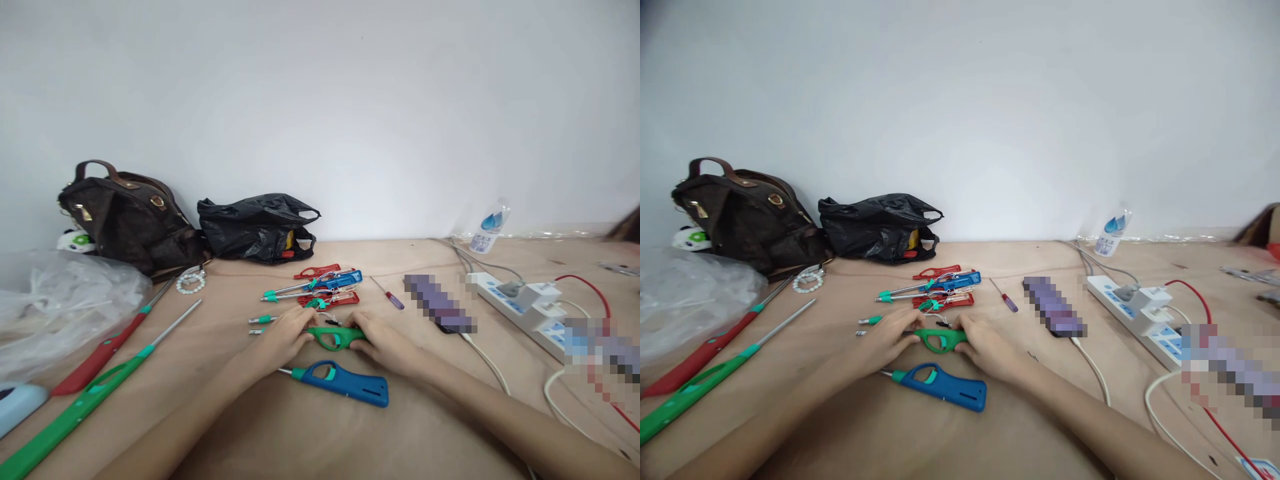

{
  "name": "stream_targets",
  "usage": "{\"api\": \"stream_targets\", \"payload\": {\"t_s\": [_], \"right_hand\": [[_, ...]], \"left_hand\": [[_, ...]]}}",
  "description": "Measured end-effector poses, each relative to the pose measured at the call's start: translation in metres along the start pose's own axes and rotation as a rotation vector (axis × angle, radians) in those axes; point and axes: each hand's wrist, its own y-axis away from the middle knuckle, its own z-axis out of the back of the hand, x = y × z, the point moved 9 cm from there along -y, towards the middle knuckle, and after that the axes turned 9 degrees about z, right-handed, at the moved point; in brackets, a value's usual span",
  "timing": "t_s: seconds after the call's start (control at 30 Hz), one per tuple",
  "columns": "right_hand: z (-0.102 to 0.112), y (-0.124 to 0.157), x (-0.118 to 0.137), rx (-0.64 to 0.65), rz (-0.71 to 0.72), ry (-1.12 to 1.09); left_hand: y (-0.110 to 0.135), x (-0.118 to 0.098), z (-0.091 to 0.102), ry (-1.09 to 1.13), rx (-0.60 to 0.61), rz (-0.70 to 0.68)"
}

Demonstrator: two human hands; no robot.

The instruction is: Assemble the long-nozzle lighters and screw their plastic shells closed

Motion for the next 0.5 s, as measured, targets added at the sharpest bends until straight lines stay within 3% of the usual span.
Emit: {"api": "stream_targets", "payload": {"t_s": [0.2,0.37,0.5], "right_hand": [[0.006,-0.002,0.026,-0.016,0.114,0.247],[-0.002,-0.011,0.041,0.014,0.168,0.382],[-0.011,-0.024,0.045,0.018,0.184,0.409]], "left_hand": [[0.003,-0.011,0.0,-0.025,0.044,0.01],[0.004,-0.021,0.007,-0.086,-0.045,-0.002],[0.004,-0.025,0.005,-0.111,-0.047,0.022]]}}
